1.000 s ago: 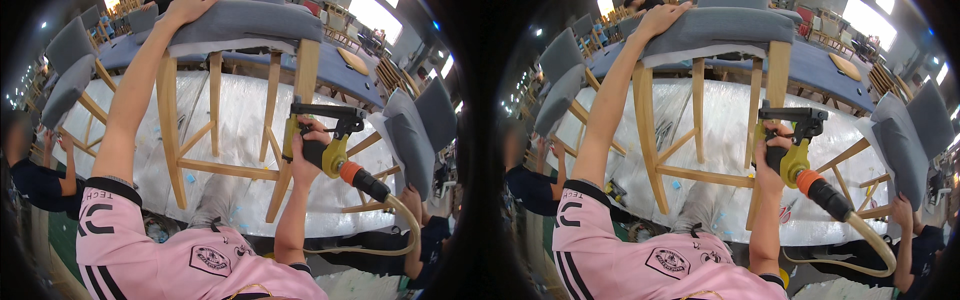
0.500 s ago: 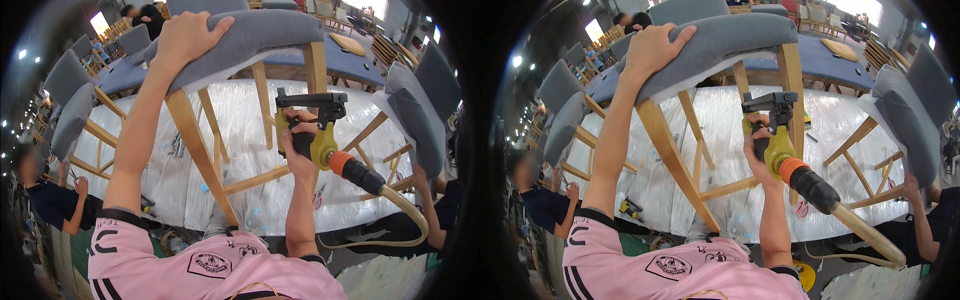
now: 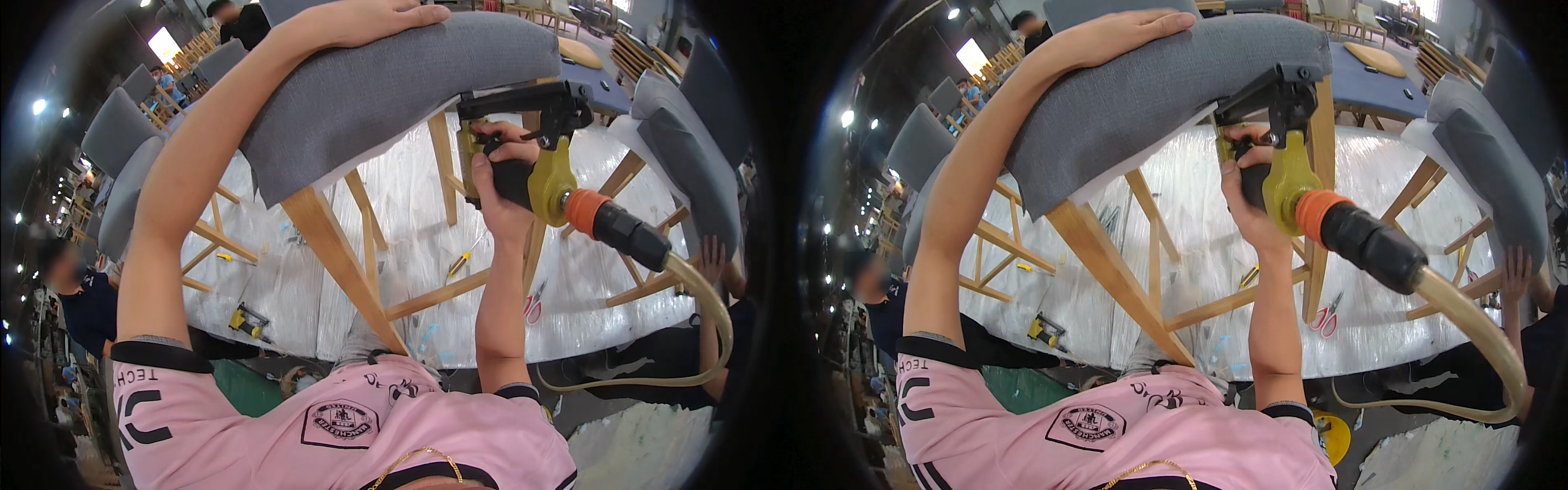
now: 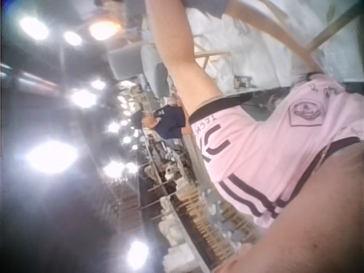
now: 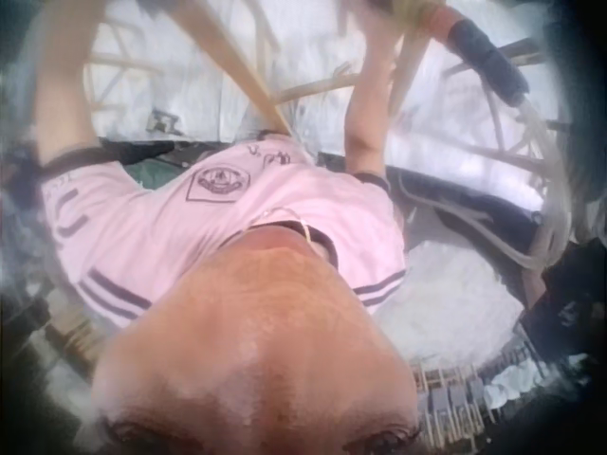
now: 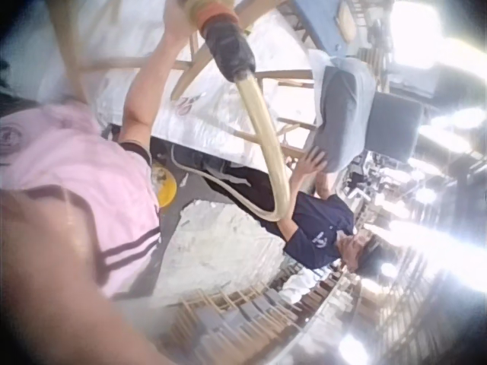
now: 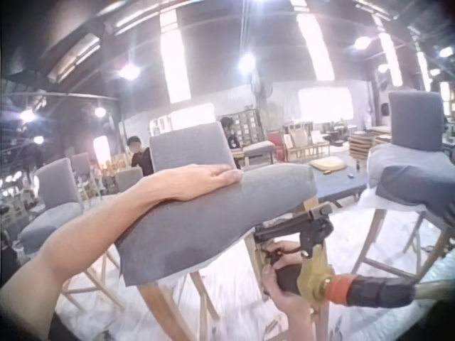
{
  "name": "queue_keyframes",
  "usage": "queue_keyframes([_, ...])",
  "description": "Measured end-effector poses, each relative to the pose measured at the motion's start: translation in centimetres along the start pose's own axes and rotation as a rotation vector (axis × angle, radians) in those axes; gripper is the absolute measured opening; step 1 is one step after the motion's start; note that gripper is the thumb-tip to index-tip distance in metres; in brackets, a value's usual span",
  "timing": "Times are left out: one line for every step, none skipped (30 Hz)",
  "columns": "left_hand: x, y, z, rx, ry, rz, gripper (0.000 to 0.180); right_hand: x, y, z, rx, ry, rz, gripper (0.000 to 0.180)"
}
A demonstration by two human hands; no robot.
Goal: The person attaches gray fabric to a wooden chair frame using a staple gun, scissors, and a screwdriver. They repeatedly staple the fabric, trim excess material, and tuck edges to secure the upholstery.
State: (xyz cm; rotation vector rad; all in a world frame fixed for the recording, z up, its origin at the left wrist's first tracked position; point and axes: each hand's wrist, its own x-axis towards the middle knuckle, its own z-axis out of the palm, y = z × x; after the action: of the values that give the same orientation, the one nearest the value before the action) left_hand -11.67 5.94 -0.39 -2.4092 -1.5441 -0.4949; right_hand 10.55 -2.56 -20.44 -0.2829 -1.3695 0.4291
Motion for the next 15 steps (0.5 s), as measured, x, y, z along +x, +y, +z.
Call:
queue_keyframes([-0.3,-0.6,0.8,-0.071,0.055,-0.022,0.083,0.2,0.0,0.1,-0.015,-0.012,-0.010,0.025])
queue_keyframes([-0.4,-1.5,0.8,-0.043,-0.011,0.018,0.078,0.4,-0.1,0.2,-0.028,-0.026,-0.021,0.025])
queue_keyframes([-0.8,1.1,-0.9,-0.028,-0.088,0.067,0.075,0.7,-0.2,0.0,-0.075,-0.045,-0.029,0.025])
queue_keyframes([-1.7,3.5,-2.3,-0.012,-0.162,0.113,0.073,1.1,-0.5,0.1,-0.117,-0.068,-0.039,0.025])
queue_keyframes([-2.7,5.2,-2.7,0.026,-0.183,0.036,0.074,1.1,-0.5,0.5,-0.145,-0.091,-0.053,0.024])
queue_keyframes([-3.2,7.1,-2.7,0.056,-0.203,-0.027,0.075,0.7,-0.1,0.0,-0.212,-0.091,-0.062,0.025])
queue_keyframes([-3.7,8.2,-3.0,0.098,-0.216,-0.097,0.076,0.6,0.2,0.0,-0.142,-0.073,-0.064,0.025])
queue_keyframes([-3.9,8.6,-3.3,0.121,-0.204,-0.092,0.077,0.5,0.4,0.0,-0.075,-0.055,-0.064,0.025])
queue_keyframes([-4.3,9.0,-3.3,0.137,-0.196,-0.090,0.078,0.1,0.5,0.0,-0.009,-0.040,-0.058,0.026])
queue_keyframes([-4.6,9.1,-3.1,0.152,-0.188,-0.087,0.078,0.1,0.3,0.0,-0.015,-0.039,-0.049,0.026])
queue_keyframes([-4.8,8.8,-2.8,0.171,-0.152,-0.069,0.078,0.1,0.2,0.0,-0.034,-0.057,-0.049,0.027])
queue_keyframes([-5.0,8.5,-2.5,0.193,-0.113,-0.047,0.078,0.3,0.2,-0.1,-0.056,-0.072,-0.052,0.027])
queue_keyframes([-5.1,8.3,-2.1,0.214,-0.074,-0.024,0.078,0.4,0.1,-0.1,-0.078,-0.088,-0.056,0.027])
queue_keyframes([-5.6,8.5,-1.6,0.242,-0.022,-0.007,0.077,0.5,0.1,-0.2,-0.069,-0.100,-0.053,0.028])
queue_keyframes([-6.1,8.9,-1.0,0.270,0.030,0.017,0.077,0.4,0.2,-0.3,-0.066,-0.096,-0.053,0.028])
